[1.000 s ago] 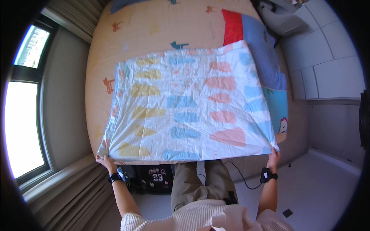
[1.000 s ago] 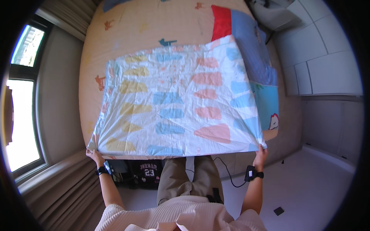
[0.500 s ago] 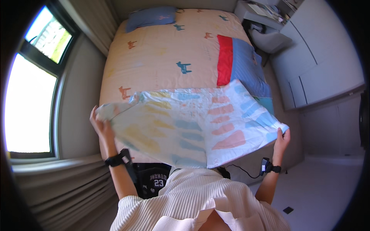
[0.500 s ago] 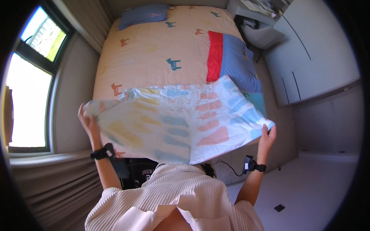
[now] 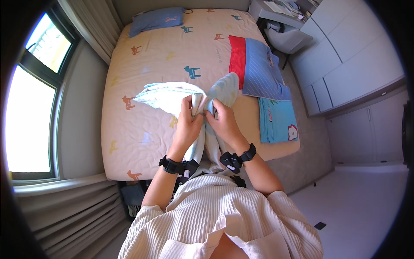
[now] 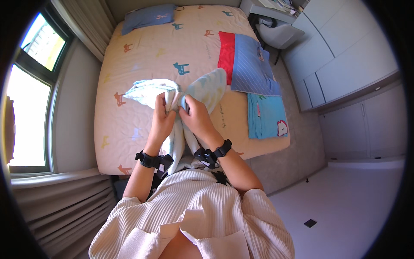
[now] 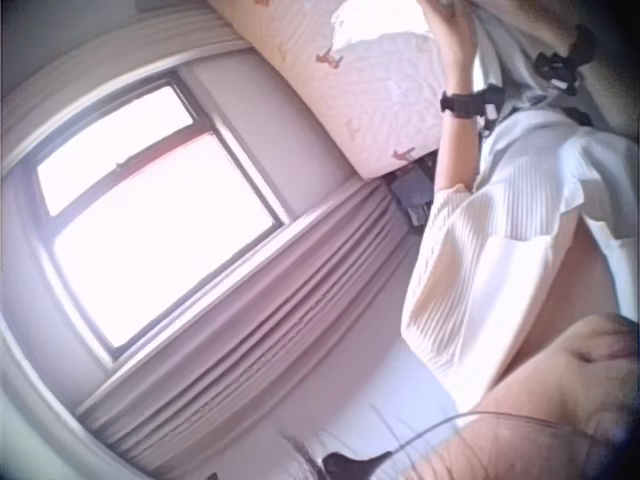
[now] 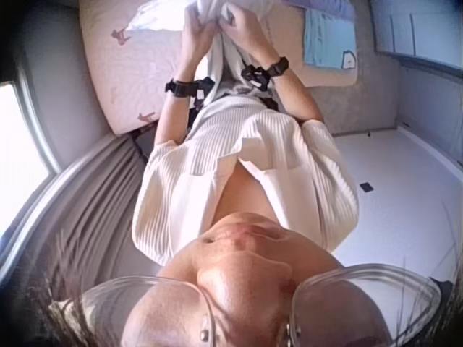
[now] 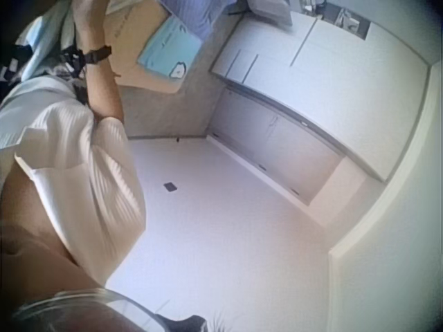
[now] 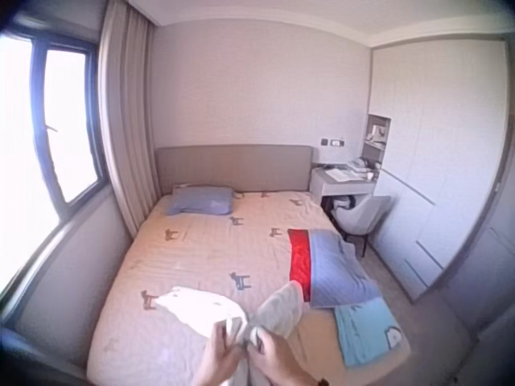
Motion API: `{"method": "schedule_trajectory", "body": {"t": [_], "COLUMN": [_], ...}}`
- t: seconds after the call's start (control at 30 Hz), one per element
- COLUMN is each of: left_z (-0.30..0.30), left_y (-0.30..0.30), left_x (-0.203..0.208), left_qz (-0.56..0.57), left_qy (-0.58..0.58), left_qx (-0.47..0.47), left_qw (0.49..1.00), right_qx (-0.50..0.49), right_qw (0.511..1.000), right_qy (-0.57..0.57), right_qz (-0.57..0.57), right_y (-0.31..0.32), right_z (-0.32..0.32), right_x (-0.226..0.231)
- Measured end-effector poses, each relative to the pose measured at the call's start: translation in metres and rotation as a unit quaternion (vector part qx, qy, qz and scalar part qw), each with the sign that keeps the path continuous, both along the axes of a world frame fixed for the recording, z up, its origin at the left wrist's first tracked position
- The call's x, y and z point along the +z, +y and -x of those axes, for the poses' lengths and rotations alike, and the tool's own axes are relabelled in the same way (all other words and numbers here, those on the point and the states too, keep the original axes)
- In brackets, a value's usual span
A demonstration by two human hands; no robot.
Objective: Fold blankets and pillows on a bed in a bedroom.
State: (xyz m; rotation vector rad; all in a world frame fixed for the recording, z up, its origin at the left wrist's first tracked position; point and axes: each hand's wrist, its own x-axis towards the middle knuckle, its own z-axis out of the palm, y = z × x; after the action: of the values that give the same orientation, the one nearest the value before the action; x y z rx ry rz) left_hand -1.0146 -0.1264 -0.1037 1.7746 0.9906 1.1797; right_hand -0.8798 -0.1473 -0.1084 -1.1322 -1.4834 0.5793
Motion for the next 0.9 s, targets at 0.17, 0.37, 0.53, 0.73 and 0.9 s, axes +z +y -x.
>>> {"method": "schedule_trajectory", "body": {"t": [0.17,0.37,0.53,0.73,0.9], "left_z": [-0.014,-0.018,-0.021,-0.023,-0.023], "left_y": [-0.008,-0.002,-0.002,-0.001,-0.001], "left_x": [0.004,-0.007,-0.019,-0.024,-0.022], "left_qz": [0.017,-0.002,-0.004,0.003,0.027], "left_qy": [0.008,0.043,0.030,0.025,0.029], "left_qx": [-0.004,0.012,0.012,0.002,0.004], "left_qw": [1.000,0.999,0.999,1.000,0.999], "right_qx": [0.026,0.054,0.083,0.120,0.147], "right_qw": [0.998,0.998,0.994,0.981,0.967], "right_qy": [0.049,0.022,0.057,0.153,0.209], "right_qz": [0.022,-0.013,-0.033,-0.014,0.022], "right_y": [-0.003,0.000,0.005,0.016,0.018], "right_z": [-0.014,-0.023,-0.024,-0.025,-0.027], "right_x": [-0.009,-0.012,-0.030,-0.053,-0.045]}}
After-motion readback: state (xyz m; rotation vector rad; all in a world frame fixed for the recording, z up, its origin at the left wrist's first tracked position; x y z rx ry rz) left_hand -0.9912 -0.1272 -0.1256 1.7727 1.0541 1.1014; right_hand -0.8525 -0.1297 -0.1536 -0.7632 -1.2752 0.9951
